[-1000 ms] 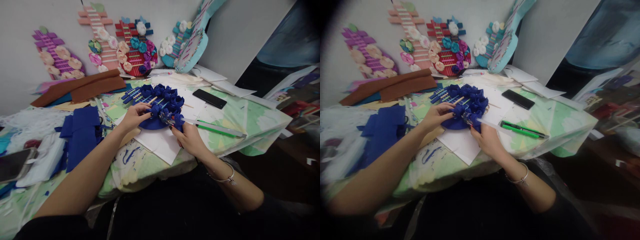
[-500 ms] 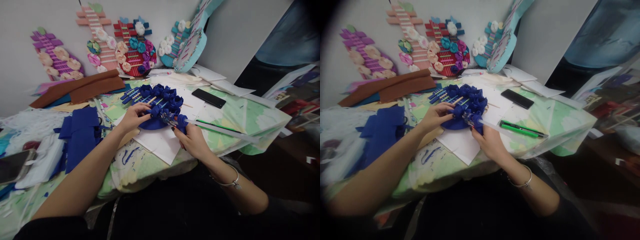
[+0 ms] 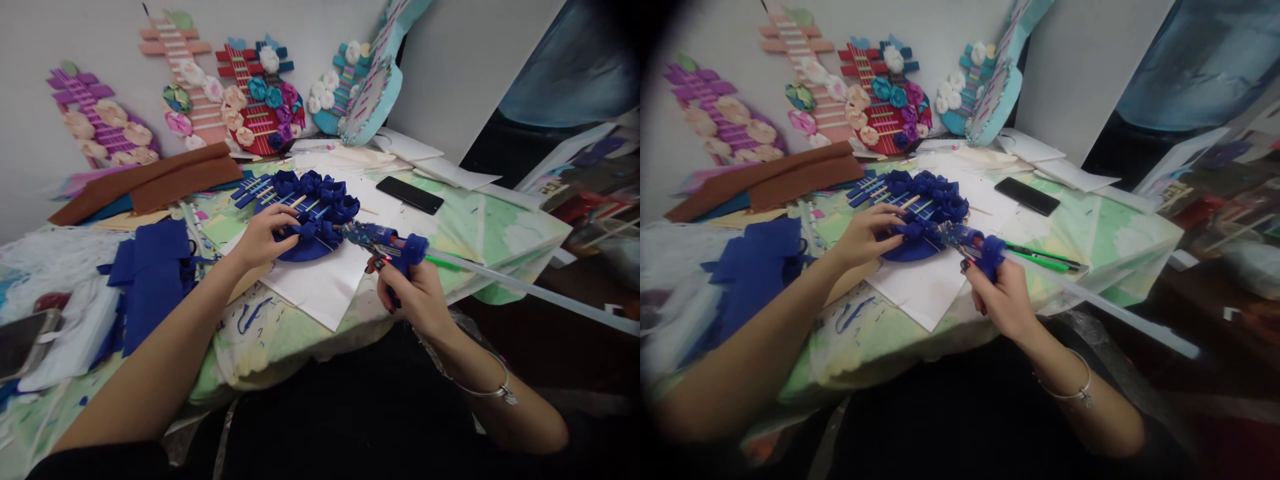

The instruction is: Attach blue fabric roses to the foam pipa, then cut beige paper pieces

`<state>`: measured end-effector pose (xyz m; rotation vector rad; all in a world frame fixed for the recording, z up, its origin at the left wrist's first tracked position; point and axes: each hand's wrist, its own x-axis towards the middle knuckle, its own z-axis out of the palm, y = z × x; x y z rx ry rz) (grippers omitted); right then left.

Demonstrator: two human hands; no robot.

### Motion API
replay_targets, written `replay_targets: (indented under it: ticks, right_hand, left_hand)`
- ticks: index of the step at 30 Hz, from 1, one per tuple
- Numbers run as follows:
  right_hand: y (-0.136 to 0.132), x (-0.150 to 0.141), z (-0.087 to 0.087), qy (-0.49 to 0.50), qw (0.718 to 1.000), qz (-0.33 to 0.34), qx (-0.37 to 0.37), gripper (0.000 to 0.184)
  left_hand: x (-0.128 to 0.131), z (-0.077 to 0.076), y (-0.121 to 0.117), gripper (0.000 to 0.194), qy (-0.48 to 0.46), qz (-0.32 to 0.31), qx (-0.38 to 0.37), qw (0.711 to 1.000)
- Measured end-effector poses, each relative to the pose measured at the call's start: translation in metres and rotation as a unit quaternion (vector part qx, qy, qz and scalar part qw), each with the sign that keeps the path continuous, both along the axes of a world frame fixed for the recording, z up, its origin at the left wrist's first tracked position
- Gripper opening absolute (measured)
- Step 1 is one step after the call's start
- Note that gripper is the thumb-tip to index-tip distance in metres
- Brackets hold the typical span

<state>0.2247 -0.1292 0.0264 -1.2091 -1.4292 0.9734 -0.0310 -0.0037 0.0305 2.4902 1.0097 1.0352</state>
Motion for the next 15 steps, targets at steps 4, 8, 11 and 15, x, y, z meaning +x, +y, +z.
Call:
replay_targets:
  ticks: [4,8,11,15]
  right_hand:
    - [-0.005,0.007,0.005,0.07,0.997,0.003,0.026,0.021]
    - [-0.007,0.019,0.005,0.088,0.994,-0.038,0.06,0.017]
    - [-0.004,0.037,0.006,0.074,0.99,-0.085,0.087,0.015]
    - [0.006,0.083,0.005,-0.005,0.974,-0.202,0.105,0.013]
  left_hand:
    - [0.002,0.004,-0.003,0.017,0.035,0.0,0.026,0.999]
    - [0.001,0.007,-0.007,0.029,0.041,-0.002,0.017,0.999]
    - [-0.002,0.008,-0.011,0.05,0.031,-0.015,-0.002,0.999]
    - [-0.014,0.006,-0.016,0.052,-0.024,0.087,-0.014,0.996]
